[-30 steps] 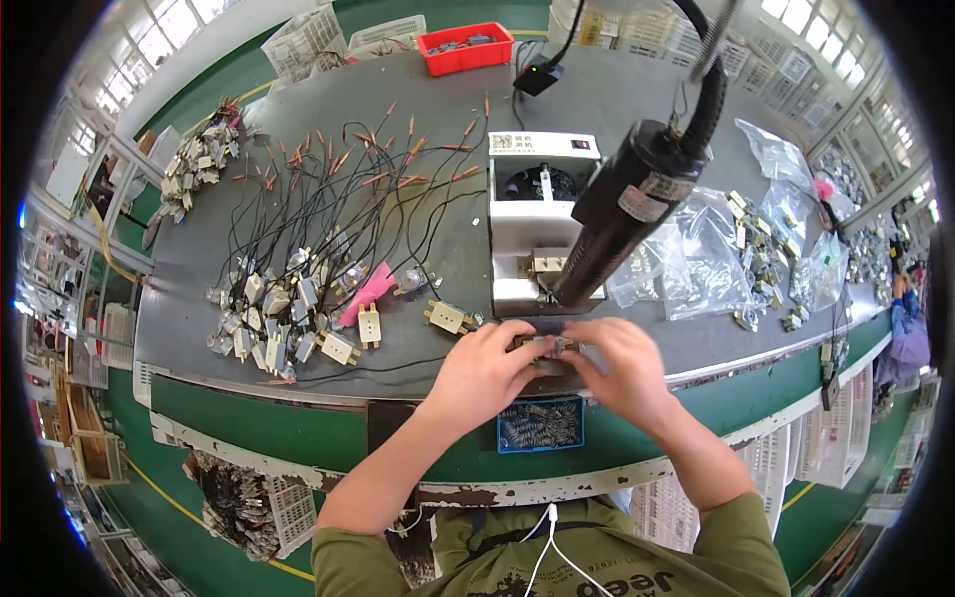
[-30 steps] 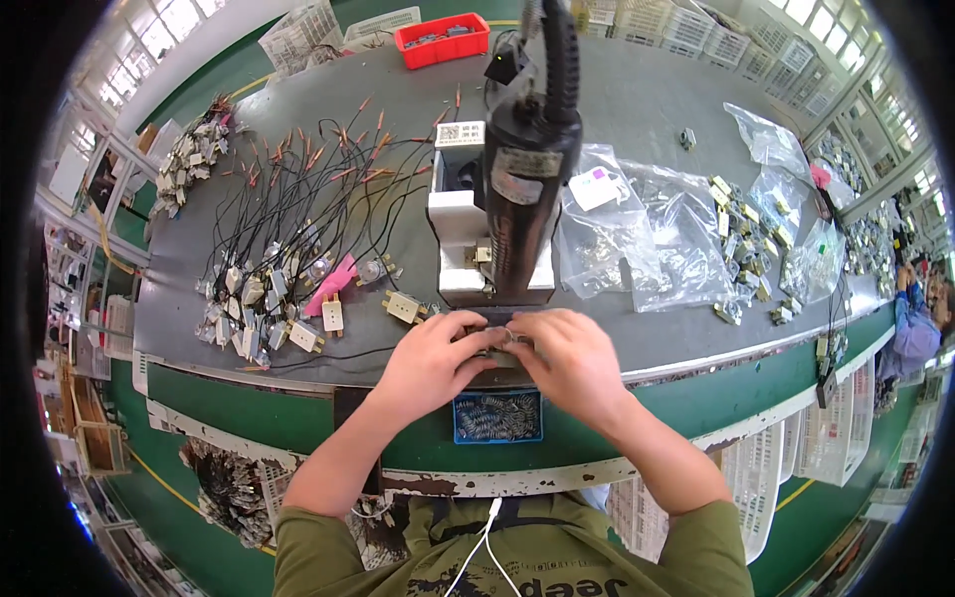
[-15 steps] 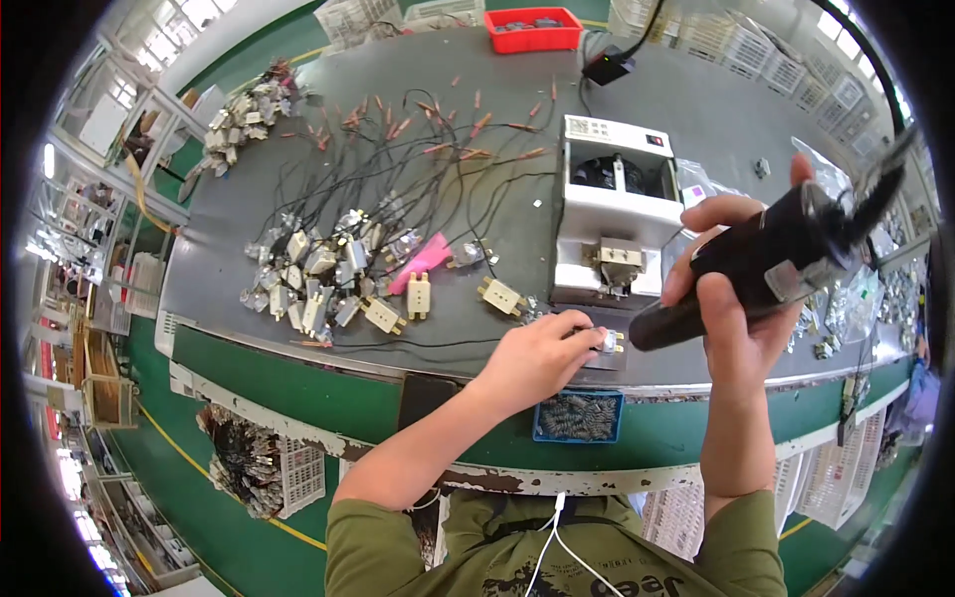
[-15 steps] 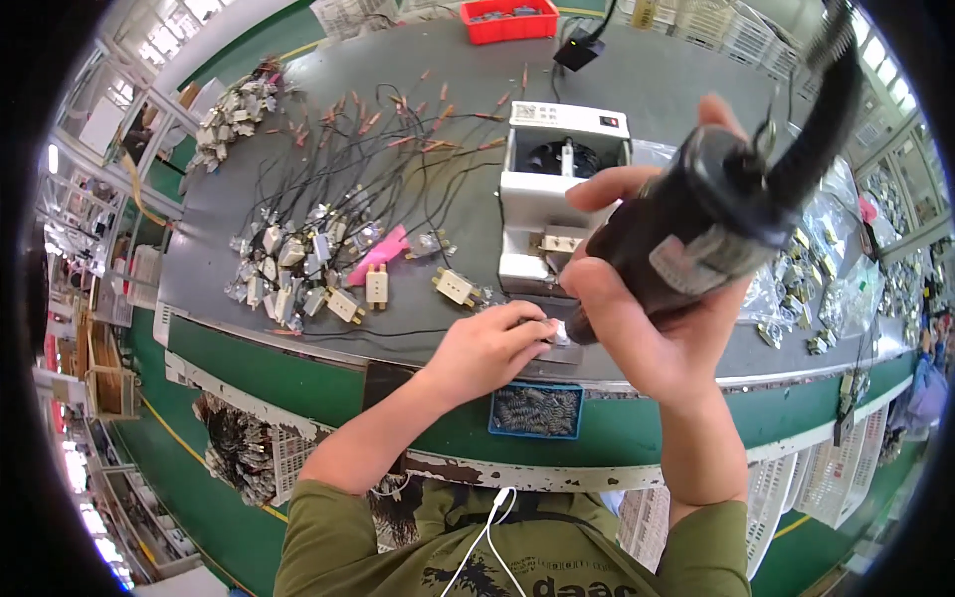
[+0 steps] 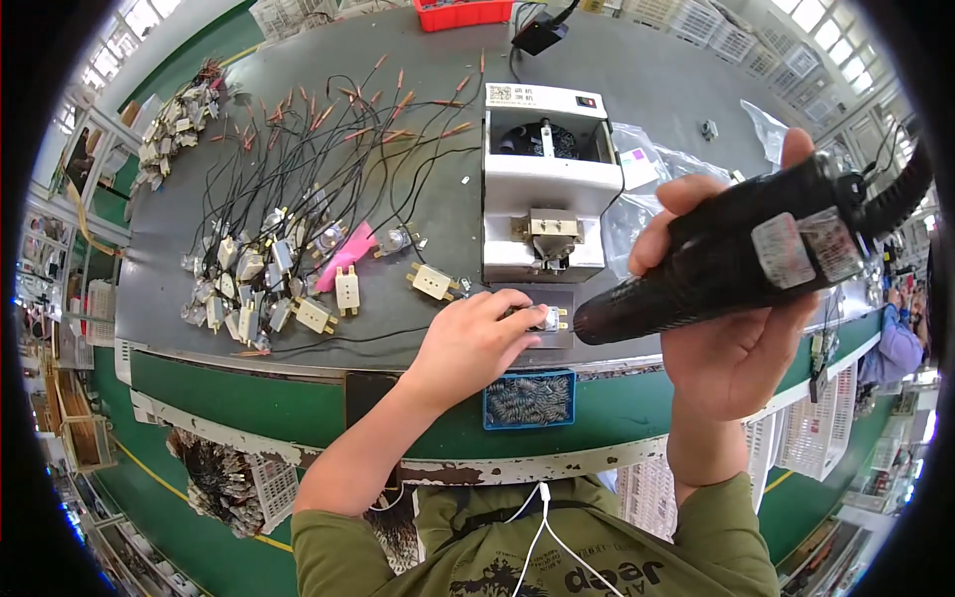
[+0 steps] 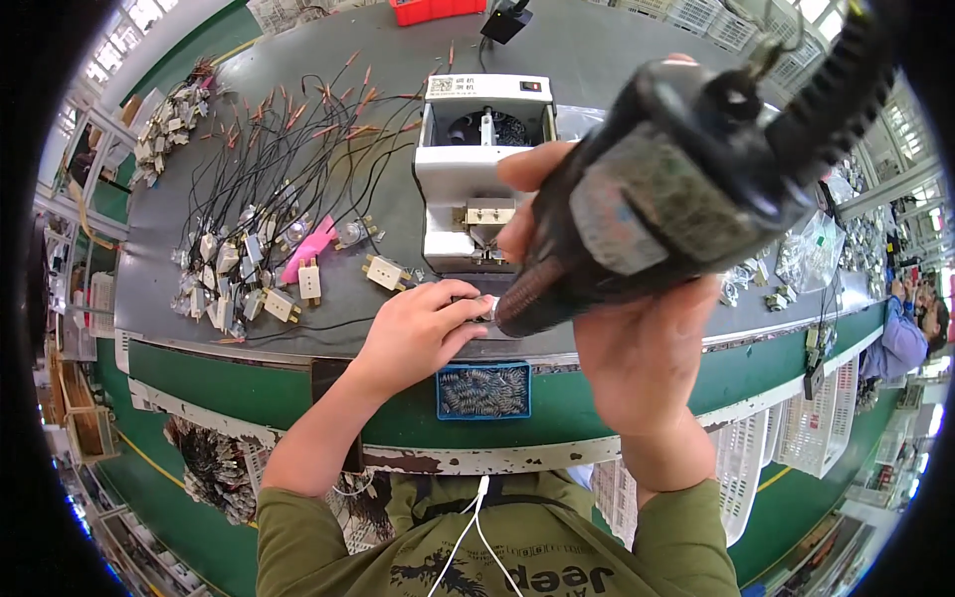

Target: Assembling electronic components onto a circuit board using a suspended power tool.

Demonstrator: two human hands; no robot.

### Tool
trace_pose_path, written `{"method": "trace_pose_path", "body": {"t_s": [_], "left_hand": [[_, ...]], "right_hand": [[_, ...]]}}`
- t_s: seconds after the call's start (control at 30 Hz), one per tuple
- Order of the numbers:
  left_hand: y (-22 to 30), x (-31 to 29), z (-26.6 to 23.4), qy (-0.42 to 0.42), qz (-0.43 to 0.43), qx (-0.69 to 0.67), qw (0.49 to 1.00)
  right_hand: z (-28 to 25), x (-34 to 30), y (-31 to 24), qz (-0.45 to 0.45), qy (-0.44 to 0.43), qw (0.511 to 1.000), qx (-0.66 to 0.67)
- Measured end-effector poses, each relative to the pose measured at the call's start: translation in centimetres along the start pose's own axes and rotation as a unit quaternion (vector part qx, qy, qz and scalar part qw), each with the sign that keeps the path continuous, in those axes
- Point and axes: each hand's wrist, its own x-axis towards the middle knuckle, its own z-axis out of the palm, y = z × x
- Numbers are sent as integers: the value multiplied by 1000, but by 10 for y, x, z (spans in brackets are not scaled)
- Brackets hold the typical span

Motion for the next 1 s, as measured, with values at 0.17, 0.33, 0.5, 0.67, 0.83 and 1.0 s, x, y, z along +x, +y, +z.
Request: {"method": "trace_pose_path", "body": {"t_s": [0.17, 0.33, 0.5, 0.67, 0.83, 1.0], "left_hand": [[-1, -3, 2, 15, 3, 4, 1000], [1, -2, 1, 8, -9, 2, 1000], [2, 2, -1, 16, -2, 9, 1000], [1, 1, 1, 22, 1, 9, 1000], [-2, 1, 3, 12, 11, 16, 1000], [-2, 0, 3, 9, 7, 13, 1000]], "right_hand": [[-5, -1, 4, 13, -48, 999, 13], [-3, -1, -2, 3, -14, 1000, -10], [-4, 0, -1, 2, -12, 1000, -25], [-10, -2, 18, -77, -72, 977, -187], [-1, -11, 31, -25, 49, 980, -192], [-15, -16, 44, -32, 33, 981, -190]]}}
